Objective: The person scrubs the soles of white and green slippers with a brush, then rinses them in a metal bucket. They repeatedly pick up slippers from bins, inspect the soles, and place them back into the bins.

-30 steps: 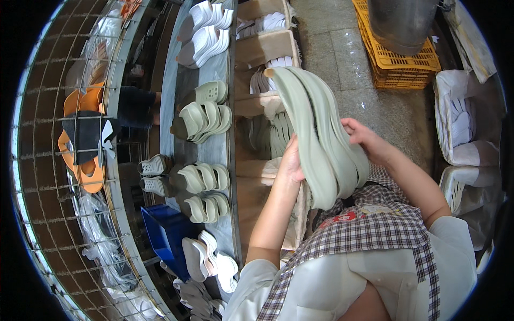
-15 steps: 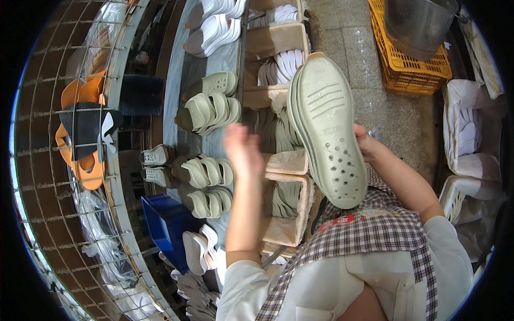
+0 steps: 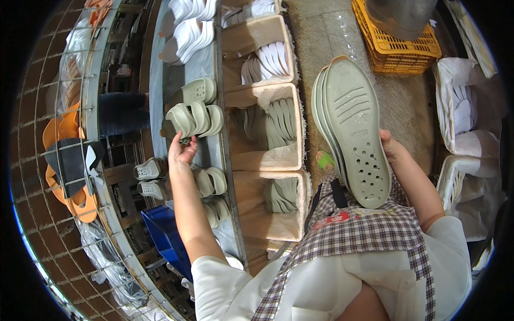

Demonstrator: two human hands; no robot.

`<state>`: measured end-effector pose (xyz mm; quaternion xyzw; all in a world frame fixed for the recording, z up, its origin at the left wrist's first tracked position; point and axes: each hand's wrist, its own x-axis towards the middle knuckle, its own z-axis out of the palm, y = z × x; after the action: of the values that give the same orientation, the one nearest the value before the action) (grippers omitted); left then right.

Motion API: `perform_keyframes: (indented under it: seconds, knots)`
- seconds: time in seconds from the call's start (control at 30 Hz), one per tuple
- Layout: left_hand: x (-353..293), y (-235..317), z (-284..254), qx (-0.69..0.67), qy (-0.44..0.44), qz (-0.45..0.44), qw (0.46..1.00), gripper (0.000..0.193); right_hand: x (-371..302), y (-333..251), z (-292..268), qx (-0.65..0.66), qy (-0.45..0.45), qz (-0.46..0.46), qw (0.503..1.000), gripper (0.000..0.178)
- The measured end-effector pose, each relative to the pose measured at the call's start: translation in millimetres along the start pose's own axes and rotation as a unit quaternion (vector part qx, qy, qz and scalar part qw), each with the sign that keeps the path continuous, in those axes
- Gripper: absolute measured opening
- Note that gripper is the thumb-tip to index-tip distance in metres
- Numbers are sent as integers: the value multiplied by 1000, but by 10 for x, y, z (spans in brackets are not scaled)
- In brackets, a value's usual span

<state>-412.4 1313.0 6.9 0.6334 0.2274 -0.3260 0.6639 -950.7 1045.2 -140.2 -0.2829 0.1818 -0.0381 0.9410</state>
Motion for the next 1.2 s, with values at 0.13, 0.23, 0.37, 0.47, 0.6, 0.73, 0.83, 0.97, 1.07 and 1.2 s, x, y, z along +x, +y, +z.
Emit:
perform_keyframes:
  seconds: [0.13, 0.23, 0.37, 0.47, 0.6, 0.73, 0.83, 0.97, 1.07, 1.2]
  knots:
    - [-41, 101, -68, -58, -43, -31, 997, 47, -127, 12, -22, -5, 31, -3, 999, 112]
    - [-343, -164, 12, -201, 2, 79, 976, 41, -193, 14, -58, 2, 44, -5, 999, 112]
    - [-1196, -778, 191, -125, -145, 123, 974, 44, -216, 44, -264, 46, 7, -23, 999, 102]
    - [-1638, -1411, 402, -147, -269, 97, 947, 44, -158, 131, -486, 71, 14, 10, 997, 89]
    - [-1445, -2338, 644, -30, -93, 22, 995, 36, -42, 305, -656, 175, 6, 55, 983, 87]
    - [-596, -3188, 593, 62, -53, -105, 991, 61, 209, 447, -723, 138, 59, 90, 984, 99]
    - [348, -3473, 226, 173, 43, 5, 984, 69, 418, 690, -819, 132, 95, 97, 982, 107]
    - [1877, -3287, -530, 207, 118, 56, 969, 54, 1045, 1399, -1157, 124, 42, 128, 983, 113]
    - [2944, -2928, -1040, 424, 259, 233, 836, 72, 1588, 1950, -1260, 142, -97, 126, 977, 102]
    - [3973, -2432, -1564, 503, 254, 354, 746, 82, 2379, 2548, -1053, 49, -216, 111, 969, 115]
